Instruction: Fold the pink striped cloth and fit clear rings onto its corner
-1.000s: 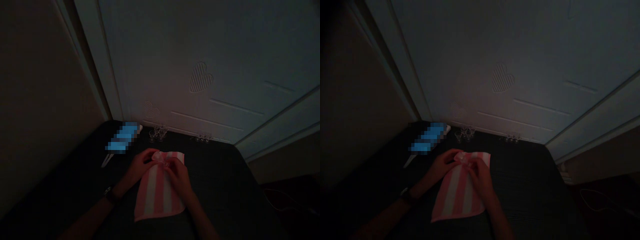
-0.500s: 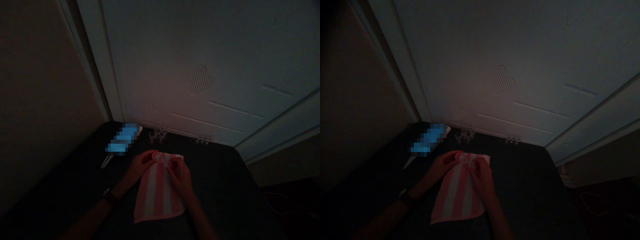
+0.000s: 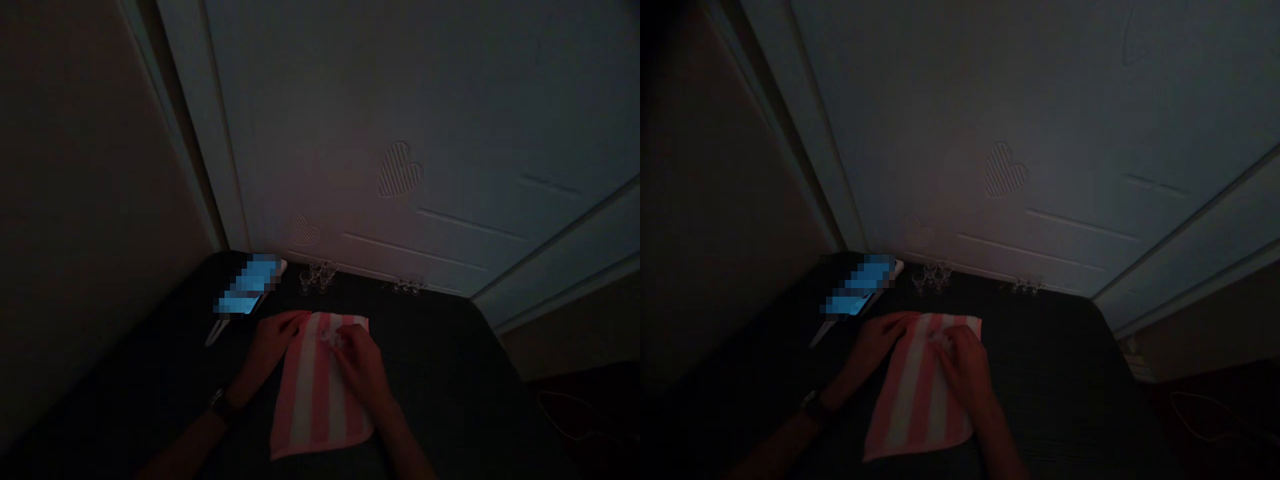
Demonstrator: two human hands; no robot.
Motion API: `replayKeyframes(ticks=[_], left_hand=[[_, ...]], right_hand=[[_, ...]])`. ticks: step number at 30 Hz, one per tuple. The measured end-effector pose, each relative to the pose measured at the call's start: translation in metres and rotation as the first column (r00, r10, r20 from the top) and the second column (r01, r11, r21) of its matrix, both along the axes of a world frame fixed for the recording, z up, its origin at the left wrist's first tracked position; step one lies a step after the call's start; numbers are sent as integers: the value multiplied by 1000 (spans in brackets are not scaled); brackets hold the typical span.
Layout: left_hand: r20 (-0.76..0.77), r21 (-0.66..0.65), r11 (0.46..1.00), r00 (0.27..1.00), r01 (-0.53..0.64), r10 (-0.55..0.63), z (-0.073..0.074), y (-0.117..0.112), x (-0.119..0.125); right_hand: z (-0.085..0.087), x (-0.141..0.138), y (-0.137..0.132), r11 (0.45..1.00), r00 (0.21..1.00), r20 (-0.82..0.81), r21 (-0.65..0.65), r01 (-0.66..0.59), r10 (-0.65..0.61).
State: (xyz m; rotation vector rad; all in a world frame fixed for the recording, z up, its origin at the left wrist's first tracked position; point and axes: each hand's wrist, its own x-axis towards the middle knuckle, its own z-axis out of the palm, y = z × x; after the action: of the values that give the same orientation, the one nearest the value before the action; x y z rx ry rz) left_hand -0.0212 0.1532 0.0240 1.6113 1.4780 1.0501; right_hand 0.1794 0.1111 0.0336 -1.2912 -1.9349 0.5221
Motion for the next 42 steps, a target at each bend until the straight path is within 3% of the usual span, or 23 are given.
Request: replayKeyframes(ticks=[2, 6, 8, 15, 25, 33, 37, 42], left_hand=[[54, -40, 999, 998, -24, 26, 2, -2, 1], [345, -167, 984, 938, 64, -2, 4, -3, 3], [411, -180, 979, 912, 95, -13, 3, -1, 2], [354, -148, 939, 903, 310, -243, 3, 4, -1], [372, -144, 942, 899, 304, -234, -1, 5, 2], [412, -132, 943, 882, 305, -228, -1, 3, 5], [434, -107, 939, 865, 326, -251, -5, 3, 5], [416, -108, 947, 879, 302, -233, -8, 3, 5]], right_hand=[[1, -1, -1, 999, 999, 11, -3, -35, 35], [1, -2, -2, 997, 997, 3, 11, -75, 75], [2, -2, -1, 997, 997, -18, 14, -78, 78], [5, -3, 1, 998, 988, -138, 8, -69, 70], [-5, -7, 4, 999, 922, -386, -16, -47, 37], [-7, -8, 5, 986, 851, -524, -155, -68, -24], [-9, -9, 7, 981, 863, -503, -189, -51, -52], [-11, -7, 8, 980, 917, -377, -191, 57, -127]])
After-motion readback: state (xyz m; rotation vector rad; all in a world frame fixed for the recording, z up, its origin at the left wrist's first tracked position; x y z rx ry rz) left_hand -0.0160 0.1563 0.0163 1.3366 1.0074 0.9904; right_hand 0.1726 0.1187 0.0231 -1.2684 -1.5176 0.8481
